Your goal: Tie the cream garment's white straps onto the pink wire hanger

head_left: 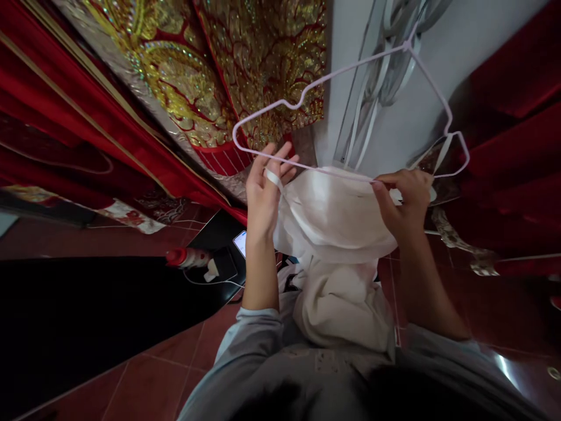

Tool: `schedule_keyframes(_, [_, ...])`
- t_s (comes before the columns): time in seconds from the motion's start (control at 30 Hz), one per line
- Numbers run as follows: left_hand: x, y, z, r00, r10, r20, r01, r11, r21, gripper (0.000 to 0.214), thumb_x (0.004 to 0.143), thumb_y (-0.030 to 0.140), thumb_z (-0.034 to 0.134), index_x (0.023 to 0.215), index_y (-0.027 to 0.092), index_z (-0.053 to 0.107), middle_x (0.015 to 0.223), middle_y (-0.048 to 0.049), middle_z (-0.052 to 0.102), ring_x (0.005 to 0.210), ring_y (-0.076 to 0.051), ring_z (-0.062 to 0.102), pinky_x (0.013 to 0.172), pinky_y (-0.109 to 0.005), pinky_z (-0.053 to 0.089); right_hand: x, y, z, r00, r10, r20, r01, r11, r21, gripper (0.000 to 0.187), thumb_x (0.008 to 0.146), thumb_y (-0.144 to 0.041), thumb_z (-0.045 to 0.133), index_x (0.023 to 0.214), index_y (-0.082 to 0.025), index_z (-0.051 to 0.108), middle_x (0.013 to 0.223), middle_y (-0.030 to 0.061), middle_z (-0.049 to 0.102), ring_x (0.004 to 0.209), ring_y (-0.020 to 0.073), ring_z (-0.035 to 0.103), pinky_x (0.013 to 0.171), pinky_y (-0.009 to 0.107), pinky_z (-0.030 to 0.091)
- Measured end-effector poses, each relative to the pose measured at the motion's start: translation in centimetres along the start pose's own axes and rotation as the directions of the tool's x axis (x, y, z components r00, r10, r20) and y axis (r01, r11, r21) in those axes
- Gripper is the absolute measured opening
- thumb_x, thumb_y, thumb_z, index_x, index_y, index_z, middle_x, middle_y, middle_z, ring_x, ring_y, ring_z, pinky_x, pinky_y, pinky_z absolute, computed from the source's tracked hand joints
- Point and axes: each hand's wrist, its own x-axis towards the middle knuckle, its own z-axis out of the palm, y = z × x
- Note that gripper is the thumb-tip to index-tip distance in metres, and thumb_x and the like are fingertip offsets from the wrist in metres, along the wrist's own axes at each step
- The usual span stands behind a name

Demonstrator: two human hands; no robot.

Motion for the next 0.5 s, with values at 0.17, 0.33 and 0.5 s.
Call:
schedule_keyframes(0.17, [1.4,1.0,3.6,0.998,0.068,0.012,-0.067,0.994,-0.089,0.025,0.106,0.044,0.061,0.096,0.022,0.066,0.065,0.0018,0.066,0.063,-0.016,0.068,0.083,-0.032,0.061,0.5,0.4,-1.8,0.999,-0.037,0.030,0.036,0.998,0.042,0.019,0.100,-0.036,0.064,0.092,-0.026,0.077,0.080,0.0001,0.072,0.076,0.0174,0.063,0.086,0.040,0.041])
schedule_keyframes(0.33, [0.6,-0.3,5.2,0.994,0.049,-0.100,-0.065,0.984,-0.164,0.024,0.108,0.035,0.059,0.088,0.022,0.061,0.050,0.0082,0.039,0.047,-0.014,0.053,0.068,-0.028,0.059,1.6,5.6,-4.7,0.937,-0.060,-0.344,0.033,0.996,-0.085,0.041,0.089,-0.043,0.078,0.123,-0.021,0.076,0.114,0.0140,0.074,0.112,0.0317,0.066,0.099,0.051,0.046])
schedule_keyframes(0.5, [0.0,-1.4,5.9,0.988,0.061,-0.139,-0.085,0.982,-0.169,0.023,0.110,0.032,0.055,0.090,0.022,0.060,0.049,0.0095,0.036,0.046,-0.013,0.051,0.066,-0.026,0.058,2.8,6.4,-5.4,0.984,0.103,-0.143,-0.115,0.990,-0.077,0.009,0.087,-0.031,0.078,0.085,-0.023,0.078,0.083,0.0057,0.072,0.089,0.0232,0.065,0.096,0.049,0.047])
